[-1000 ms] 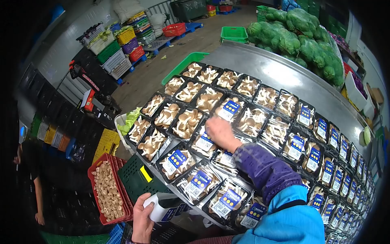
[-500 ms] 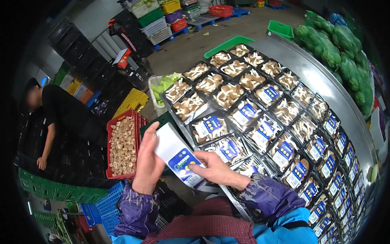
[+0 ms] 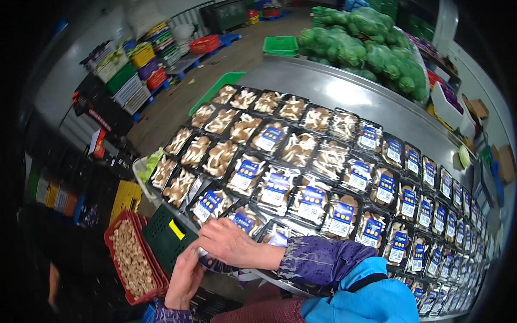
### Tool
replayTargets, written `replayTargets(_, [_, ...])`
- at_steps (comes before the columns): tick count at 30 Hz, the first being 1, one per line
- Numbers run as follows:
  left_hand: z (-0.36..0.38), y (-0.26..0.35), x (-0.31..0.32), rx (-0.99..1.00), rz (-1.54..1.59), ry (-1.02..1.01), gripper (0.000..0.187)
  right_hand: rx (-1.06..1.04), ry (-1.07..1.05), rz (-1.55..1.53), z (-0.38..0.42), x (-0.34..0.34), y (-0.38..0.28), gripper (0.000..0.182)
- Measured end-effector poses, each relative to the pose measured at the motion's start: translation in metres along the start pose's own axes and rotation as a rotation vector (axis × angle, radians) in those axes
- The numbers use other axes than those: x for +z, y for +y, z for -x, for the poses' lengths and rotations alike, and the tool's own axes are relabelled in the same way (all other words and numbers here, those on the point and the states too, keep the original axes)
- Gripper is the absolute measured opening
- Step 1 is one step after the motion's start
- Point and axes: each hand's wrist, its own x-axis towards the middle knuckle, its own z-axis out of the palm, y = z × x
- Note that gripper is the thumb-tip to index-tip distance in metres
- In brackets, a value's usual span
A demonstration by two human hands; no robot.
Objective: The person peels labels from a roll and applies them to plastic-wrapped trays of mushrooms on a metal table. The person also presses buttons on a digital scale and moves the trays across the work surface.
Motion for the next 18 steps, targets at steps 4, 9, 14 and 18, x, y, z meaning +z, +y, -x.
replayTargets(4, [-0.03,-0.013,-0.014,0.058,-0.104,0.185,0.045,0.473,-0.053,-0.453,0.018,-0.041,0.026,0.018])
replayTargets(9, [-0.048,-0.014,-0.014,0.044,-0.109,0.417,0.04,0.82,0.365,-0.253,0.035,-0.137,0.17,0.019])
replayTargets(14, [-0.048,0.0,0.004,-0.026,-0.024,0.245,0.044,0.857,0.188,0.346,0.091,-0.126,0.299,0.021])
replayTargets(18, [-0.038,0.026,0.007,0.043,0.197,0.104,0.045,0.744,-0.056,0.921,0.1,-0.102,0.3,0.022])
